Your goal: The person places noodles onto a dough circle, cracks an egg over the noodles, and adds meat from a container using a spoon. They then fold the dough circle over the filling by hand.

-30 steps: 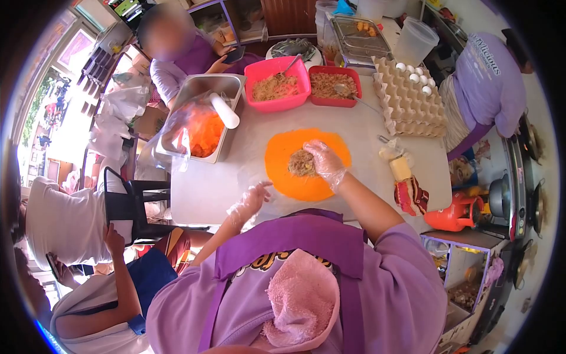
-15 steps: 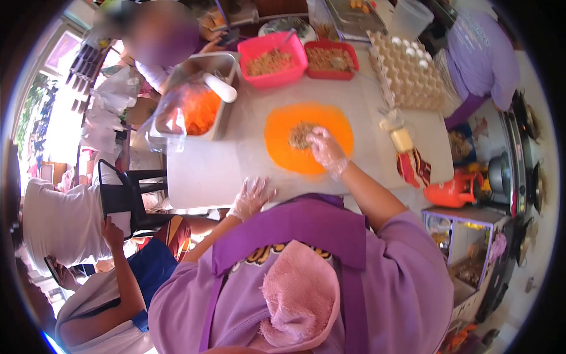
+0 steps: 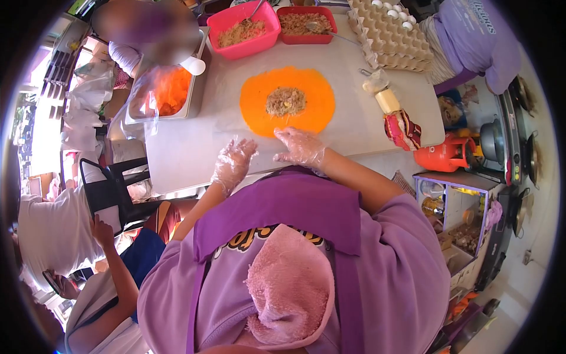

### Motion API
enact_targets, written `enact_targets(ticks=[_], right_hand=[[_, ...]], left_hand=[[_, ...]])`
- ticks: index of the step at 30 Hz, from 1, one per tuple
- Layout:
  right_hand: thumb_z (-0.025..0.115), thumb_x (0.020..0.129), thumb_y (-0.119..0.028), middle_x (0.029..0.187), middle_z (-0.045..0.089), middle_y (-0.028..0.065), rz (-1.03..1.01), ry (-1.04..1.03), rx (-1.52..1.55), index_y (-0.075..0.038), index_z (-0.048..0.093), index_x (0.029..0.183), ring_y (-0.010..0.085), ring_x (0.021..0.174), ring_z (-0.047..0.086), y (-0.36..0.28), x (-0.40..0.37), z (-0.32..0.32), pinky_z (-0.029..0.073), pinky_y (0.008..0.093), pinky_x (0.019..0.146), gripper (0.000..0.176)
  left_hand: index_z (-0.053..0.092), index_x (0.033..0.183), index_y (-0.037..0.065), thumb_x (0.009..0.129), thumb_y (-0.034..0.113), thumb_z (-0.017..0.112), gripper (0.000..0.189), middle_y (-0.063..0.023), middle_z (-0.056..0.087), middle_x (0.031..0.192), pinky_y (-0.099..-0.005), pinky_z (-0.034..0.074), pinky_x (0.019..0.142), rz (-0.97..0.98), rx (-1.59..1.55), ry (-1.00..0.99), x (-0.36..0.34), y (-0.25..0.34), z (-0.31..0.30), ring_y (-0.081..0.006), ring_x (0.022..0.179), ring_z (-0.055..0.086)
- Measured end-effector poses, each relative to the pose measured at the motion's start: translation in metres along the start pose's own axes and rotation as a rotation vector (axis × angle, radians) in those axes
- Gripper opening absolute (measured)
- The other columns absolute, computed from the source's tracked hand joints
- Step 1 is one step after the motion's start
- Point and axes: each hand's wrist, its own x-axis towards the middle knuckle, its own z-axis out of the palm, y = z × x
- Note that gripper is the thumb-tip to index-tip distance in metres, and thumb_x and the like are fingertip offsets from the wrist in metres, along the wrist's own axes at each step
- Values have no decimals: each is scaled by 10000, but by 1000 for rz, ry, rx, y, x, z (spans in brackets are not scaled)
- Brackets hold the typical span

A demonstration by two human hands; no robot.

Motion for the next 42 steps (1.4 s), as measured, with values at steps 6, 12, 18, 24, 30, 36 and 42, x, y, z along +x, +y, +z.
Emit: enact_targets(ticks=[6,12,18,24,30,36,42], right_hand=[[523,885,-195,1212,547,163,211,-20,-327,-51,473,1294,340,1076,547,21,-15,-24,425,442,920,436],[560,798,-106,1008,635,136,73,239,-267,-88,588,1108,330,951,599,29,-5,-50,464,429,814,312],[606,755,-150,847,631,118,258,83,-303,-84,606,893,325,828,614,22,19,-52,459,452,699,153],[605,738,-159,800,648,135,203,-101,-268,-70,619,748,338,788,632,46,35,-58,482,452,671,91],[586,679,-126,705,646,145,293,-499,-138,-85,678,763,328,716,640,40,69,-95,501,402,633,131],[589,626,-122,664,620,158,141,-558,-116,-77,671,697,313,615,605,55,105,-111,458,407,567,118],[602,642,-144,529,508,123,67,-664,-48,-36,584,597,260,484,431,74,141,-119,342,398,493,118]], left_hand=[[603,1148,144,804,27,497,378,-38,616,1207,-424,390,1017,-70,-5,136,14,5,-39,-208,1163,554],[604,1146,142,808,22,493,375,-42,621,1195,-411,414,994,-97,-21,223,28,10,-55,-219,1146,564],[617,1124,127,812,31,497,347,-59,626,1184,-422,430,972,-5,-15,305,37,5,-55,-249,1118,580],[631,1092,105,791,22,523,330,-86,631,1168,-420,452,940,-16,-42,321,40,5,-63,-269,1097,587],[620,1065,106,787,17,538,303,-114,657,1064,-428,476,874,-126,-29,285,49,4,-84,-308,1035,609],[590,1122,98,803,47,569,324,-170,629,1096,-456,449,917,-214,-27,284,58,-2,-97,-342,1082,574],[579,1184,39,745,60,639,444,-155,586,1195,-506,353,1038,219,-74,676,62,9,-90,-310,1185,521]])
